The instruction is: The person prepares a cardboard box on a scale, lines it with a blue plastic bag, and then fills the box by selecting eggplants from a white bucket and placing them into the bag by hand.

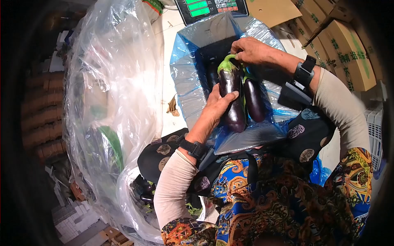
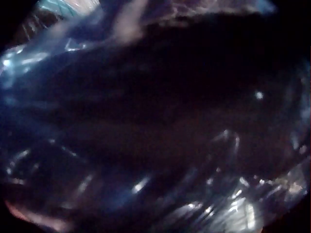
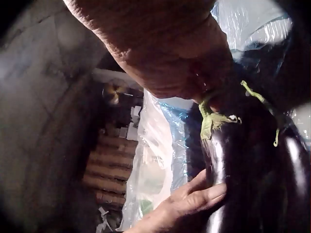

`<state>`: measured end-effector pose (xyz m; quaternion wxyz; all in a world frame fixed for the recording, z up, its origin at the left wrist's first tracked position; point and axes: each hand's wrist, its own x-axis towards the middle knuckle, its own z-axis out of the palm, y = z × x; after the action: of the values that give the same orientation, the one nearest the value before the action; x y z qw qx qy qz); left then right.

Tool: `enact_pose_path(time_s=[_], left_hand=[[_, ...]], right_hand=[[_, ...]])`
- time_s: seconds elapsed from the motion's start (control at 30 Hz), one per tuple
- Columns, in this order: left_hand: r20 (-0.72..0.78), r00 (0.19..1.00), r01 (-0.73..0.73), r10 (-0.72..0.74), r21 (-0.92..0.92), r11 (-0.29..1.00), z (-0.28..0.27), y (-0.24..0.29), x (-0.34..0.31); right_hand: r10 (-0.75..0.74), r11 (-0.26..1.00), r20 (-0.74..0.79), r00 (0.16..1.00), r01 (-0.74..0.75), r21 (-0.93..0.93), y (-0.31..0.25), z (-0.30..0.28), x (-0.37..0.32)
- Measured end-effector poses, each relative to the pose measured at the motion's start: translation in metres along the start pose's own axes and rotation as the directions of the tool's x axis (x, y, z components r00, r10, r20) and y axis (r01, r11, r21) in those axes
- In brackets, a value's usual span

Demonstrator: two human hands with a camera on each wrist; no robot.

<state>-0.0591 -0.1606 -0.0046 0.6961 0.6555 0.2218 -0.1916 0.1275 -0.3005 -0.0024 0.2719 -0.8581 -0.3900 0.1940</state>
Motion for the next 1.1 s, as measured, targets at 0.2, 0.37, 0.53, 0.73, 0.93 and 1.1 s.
enact_pose_path(time_s=[0.2,0.37,0.53,0.73,0.93,1.1], left_hand=[[-0.02,0.99,-0.137,0.137,-0.042,0.99,-0.001,-0.017,0.01],[0.228,0.965,-0.004,0.129,-0.479,0.878,-0.01,-0.01,0.013],[0.429,0.881,0.132,0.199,-0.626,0.768,-0.013,-0.005,0.01],[0.496,0.855,0.21,0.153,-0.601,0.771,-0.008,-0.011,0.011],[0.107,0.988,-0.148,0.107,0.536,0.831,-0.006,0.002,-0.005],[0.093,0.986,-0.159,0.135,0.748,0.645,0.013,-0.044,-0.003]], right_hand=[[0.16,0.773,0.249,0.955,-0.278,0.57,-0.019,-0.004,0.0],[0.022,0.61,0.209,0.978,-0.178,0.772,-0.03,-0.025,-0.006],[-0.145,0.59,0.309,0.94,-0.169,0.79,-0.01,-0.022,-0.002],[0.008,0.563,0.56,0.828,-0.467,0.682,-0.021,-0.004,-0.013],[0.214,0.91,0.343,0.915,-0.314,0.271,-0.013,0.022,0.003],[0.315,0.94,0.215,0.924,-0.273,-0.204,-0.022,0.044,0.004]])
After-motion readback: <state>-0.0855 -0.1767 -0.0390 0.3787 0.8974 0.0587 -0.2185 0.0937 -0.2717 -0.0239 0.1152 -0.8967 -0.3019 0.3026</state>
